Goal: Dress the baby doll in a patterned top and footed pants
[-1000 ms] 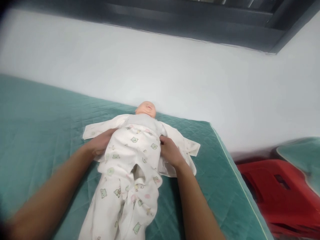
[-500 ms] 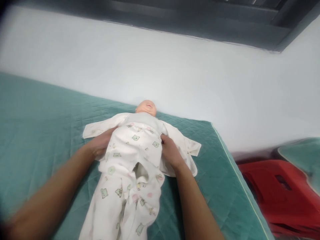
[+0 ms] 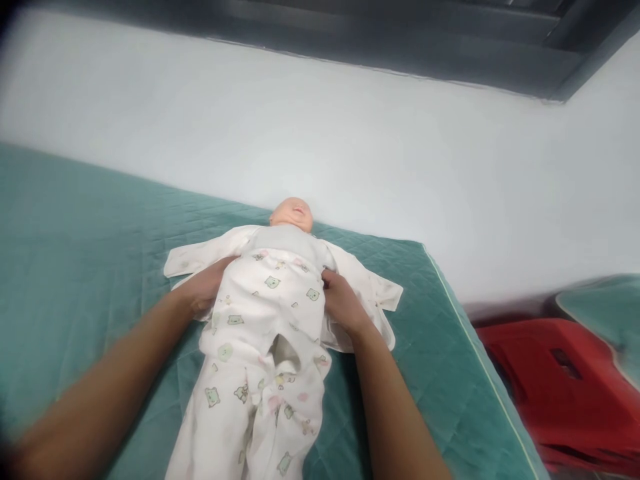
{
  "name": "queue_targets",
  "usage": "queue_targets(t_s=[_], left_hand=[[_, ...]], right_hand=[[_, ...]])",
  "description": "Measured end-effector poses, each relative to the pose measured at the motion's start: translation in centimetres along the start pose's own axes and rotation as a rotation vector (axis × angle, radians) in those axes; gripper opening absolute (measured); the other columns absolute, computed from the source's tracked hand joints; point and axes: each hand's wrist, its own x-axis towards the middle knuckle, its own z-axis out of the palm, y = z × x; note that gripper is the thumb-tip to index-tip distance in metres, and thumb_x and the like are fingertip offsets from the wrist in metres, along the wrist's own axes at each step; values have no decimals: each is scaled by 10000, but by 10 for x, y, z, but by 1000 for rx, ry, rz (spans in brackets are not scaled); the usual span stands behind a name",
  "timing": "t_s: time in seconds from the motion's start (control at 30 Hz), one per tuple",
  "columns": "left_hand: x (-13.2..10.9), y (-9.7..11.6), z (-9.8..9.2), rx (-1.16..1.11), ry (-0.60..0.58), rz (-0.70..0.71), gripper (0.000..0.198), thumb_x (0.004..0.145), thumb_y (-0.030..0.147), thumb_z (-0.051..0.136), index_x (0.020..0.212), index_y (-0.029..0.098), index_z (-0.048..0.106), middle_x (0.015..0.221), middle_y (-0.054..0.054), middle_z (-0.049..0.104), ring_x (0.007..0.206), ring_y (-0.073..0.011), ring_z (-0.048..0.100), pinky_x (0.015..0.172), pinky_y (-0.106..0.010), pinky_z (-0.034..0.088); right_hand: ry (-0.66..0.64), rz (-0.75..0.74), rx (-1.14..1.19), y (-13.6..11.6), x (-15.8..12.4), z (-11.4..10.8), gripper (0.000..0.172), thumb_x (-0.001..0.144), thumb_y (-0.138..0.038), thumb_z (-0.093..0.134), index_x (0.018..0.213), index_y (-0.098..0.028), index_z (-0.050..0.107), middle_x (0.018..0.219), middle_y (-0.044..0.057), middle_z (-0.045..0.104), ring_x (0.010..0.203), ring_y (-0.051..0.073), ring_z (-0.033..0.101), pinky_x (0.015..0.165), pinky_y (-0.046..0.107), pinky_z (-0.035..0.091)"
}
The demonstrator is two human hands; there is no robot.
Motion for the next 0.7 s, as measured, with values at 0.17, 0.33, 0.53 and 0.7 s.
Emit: queue_targets(t_s=[0.17,0.33,0.53,0.7], left_hand=[[-1,2,4,-71,23,-6,348,688,306,755,994,147,709,923,-97,745,936,-296,659,769,-367,527],[1,-2,3,-76,59,-2,372,682,338,776,981,125,721,869,-93,749,785,-251,665,724,-367,515],[4,-9,2,-19,86,66,335,708,329,724,986,142,729,862,-73,752,818,-262,671,718,-342,521],[7,-13,0,230,256,209,263,752,355,614,913,192,744,895,-51,761,986,-297,658,840,-332,531]], right_hand=[[27,-39,22,-2,-2,1,85,643,-255,641,644,-170,635,657,-9,660,684,179,541,700,312,460],[117,-78,-42,-3,-3,4,124,653,-300,662,654,-176,663,655,3,671,725,212,560,688,319,453],[250,-66,-60,-8,-5,13,215,718,-391,637,743,-189,705,712,20,704,728,236,590,683,324,460],[324,-35,-110,-8,-5,16,255,778,-417,578,722,-197,694,706,27,703,742,249,595,673,315,449]])
